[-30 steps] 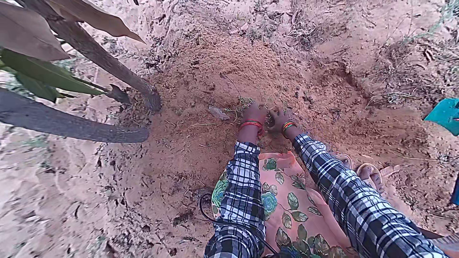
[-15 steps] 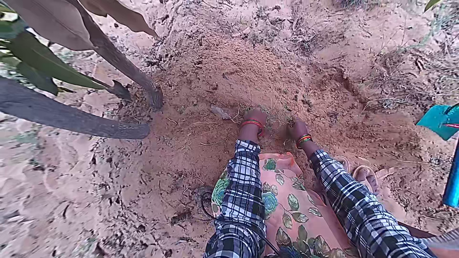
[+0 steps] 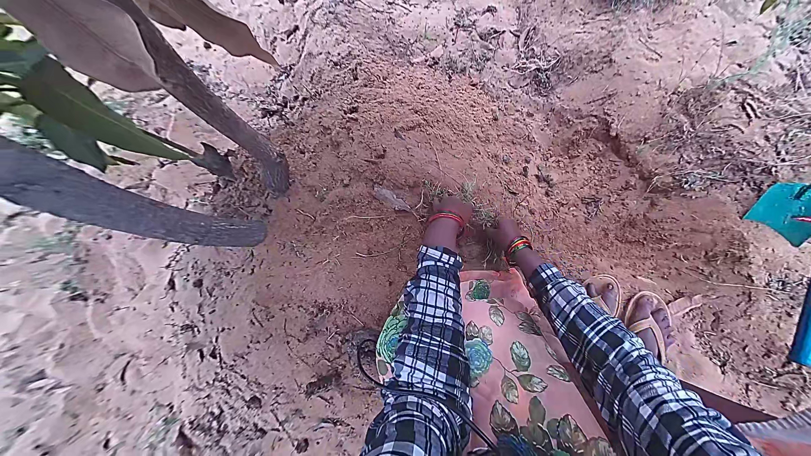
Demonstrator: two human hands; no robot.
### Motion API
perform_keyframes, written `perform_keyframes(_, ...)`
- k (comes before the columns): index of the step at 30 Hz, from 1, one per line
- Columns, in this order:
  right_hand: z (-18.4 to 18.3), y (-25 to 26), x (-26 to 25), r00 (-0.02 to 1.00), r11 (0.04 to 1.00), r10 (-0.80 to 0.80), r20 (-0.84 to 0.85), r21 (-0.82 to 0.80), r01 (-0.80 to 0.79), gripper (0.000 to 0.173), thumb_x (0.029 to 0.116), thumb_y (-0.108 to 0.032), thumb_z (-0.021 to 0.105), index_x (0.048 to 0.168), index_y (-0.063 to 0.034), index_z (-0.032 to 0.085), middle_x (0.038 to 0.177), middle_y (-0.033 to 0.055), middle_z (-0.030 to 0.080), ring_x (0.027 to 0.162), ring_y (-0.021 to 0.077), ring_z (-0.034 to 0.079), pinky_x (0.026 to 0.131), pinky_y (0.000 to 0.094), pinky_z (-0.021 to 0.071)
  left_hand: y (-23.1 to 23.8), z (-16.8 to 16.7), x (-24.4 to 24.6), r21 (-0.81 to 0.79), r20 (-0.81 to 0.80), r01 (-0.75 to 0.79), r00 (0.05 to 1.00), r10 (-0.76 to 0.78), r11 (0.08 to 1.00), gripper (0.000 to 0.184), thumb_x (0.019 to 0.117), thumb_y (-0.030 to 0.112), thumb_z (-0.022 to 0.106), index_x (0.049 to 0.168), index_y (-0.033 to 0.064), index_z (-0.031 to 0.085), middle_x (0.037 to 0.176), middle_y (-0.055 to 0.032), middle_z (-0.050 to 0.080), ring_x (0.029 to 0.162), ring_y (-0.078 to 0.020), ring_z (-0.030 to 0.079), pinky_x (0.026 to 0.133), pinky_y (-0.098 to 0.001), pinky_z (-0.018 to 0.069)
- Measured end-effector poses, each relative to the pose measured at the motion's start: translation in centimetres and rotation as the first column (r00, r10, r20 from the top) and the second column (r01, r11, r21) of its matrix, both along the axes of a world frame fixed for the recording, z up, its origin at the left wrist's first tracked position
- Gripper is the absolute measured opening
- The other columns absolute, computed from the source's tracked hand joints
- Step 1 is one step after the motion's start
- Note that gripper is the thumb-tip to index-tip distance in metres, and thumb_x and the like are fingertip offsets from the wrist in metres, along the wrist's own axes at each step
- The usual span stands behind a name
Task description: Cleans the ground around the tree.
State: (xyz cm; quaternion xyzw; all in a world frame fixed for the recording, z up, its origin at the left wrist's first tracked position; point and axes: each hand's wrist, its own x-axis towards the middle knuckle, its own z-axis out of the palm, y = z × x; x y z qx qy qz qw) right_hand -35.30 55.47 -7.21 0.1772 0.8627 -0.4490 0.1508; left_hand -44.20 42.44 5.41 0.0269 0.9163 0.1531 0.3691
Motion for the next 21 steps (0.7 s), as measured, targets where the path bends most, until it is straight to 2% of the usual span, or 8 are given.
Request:
perform_keyframes(2,-0.7,2.7,0.8,0.995,0.994,-0.082,0.05,0.075,0.079,0.041,0.0976,-0.026,0.071,0.114,0.0116,0.064,0.104,0.0334,0.068,0.097,0.051,0.067,0.083,0.0689,0.0512,-0.1,0.1,0.1,0.002,-0.002,-0.002,1.0,0.002,1.0,0.058,0.1117,0.037,0.042,0.142,-0.0118,0.051,0.154,-0.033,0.043,0.149,-0.0452,0.036,0.122,-0.062,0.0243)
perform_keyframes(4,-1.6,5.8,1.3,0.983,0.983,-0.142,0.118,0.13,0.127,0.041,0.0986,-0.026,0.07,0.119,0.0094,0.064,0.111,0.033,0.068,0.105,0.0501,0.067,0.091,0.0682,0.0501,-0.2,-0.2,-0.1,0.018,-0.012,-0.031,0.999,0.032,0.999,0.06,0.111,0.038,0.043,0.145,-0.0107,0.048,0.154,-0.0325,0.043,0.149,-0.0451,0.036,0.122,-0.0614,0.0265)
perform_keyframes(8,-1.0,8.8,1.6,0.972,0.983,-0.113,0.208,0.166,0.079,0.044,0.0995,-0.03,0.071,0.117,0.0097,0.066,0.115,0.0332,0.068,0.112,0.049,0.065,0.098,0.0669,0.0477,-0.6,-0.8,-0.5,0.038,-0.046,-0.057,0.997,0.059,0.998,0.06,0.1105,0.038,0.044,0.149,-0.0087,0.046,0.155,-0.031,0.043,0.149,-0.0436,0.037,0.123,-0.0606,0.0257)
perform_keyframes(10,-0.4,8.4,1.0,0.969,0.983,-0.022,0.246,0.181,-0.024,0.043,0.0989,-0.031,0.071,0.118,0.0077,0.068,0.118,0.0312,0.068,0.115,0.0465,0.065,0.101,0.0649,0.0472,-0.6,-0.5,-0.4,0.038,-0.067,-0.067,0.995,0.069,0.997,0.056,0.1112,0.036,0.043,0.145,-0.0074,0.051,0.147,-0.0307,0.052,0.144,-0.0428,0.044,0.122,-0.0609,0.0268)
perform_keyframes(13,-0.9,6.0,0.5,0.989,0.967,0.126,0.083,0.212,-0.141,0.043,0.0917,-0.014,0.076,0.128,0.0064,0.065,0.13,0.0341,0.061,0.118,0.0521,0.061,0.098,0.07,0.0481,-0.8,-0.4,-0.3,0.084,-0.086,-0.129,0.987,0.136,0.988,0.053,0.1106,0.037,0.043,0.147,-0.0013,0.051,0.143,-0.0276,0.057,0.138,-0.0426,0.052,0.114,-0.0642,0.037)
perform_keyframes(16,-1.8,2.8,-0.8,0.978,0.951,0.207,-0.032,0.24,-0.193,0.076,0.0807,-0.014,0.086,0.148,-0.0035,0.052,0.15,0.0285,0.049,0.121,0.0526,0.06,0.092,0.0718,0.0516,-0.7,-0.3,-0.2,0.179,-0.145,-0.133,0.976,0.16,0.975,0.051,0.1102,0.033,0.045,0.154,0.0051,0.047,0.147,-0.0239,0.056,0.138,-0.0411,0.053,0.113,-0.0641,0.0382)
perform_keyframes(18,-2.2,1.0,-1.5,0.967,0.938,0.254,-0.011,0.248,-0.243,0.087,0.08,-0.018,0.088,0.155,-0.0103,0.044,0.156,0.028,0.044,0.118,0.0543,0.061,0.089,0.0728,0.0517,-0.3,-0.1,0.0,0.261,-0.185,-0.125,0.967,0.177,0.957,0.048,0.1098,0.029,0.045,0.153,0.0082,0.049,0.147,-0.0202,0.057,0.137,-0.0385,0.054,0.114,-0.0621,0.0385)
perform_keyframes(21,-2.4,-0.4,-1.8,0.947,0.904,0.32,0.035,0.286,-0.316,0.069,0.0853,-0.023,0.082,0.149,-0.0222,0.055,0.153,0.025,0.048,0.119,0.0522,0.061,0.089,0.072,0.0505,-0.1,0.3,0.1,0.303,-0.211,-0.11,0.961,0.18,0.947,0.045,0.11,0.026,0.045,0.151,0.0106,0.052,0.147,-0.0163,0.058,0.136,-0.0354,0.055,0.114,-0.06,0.0394)
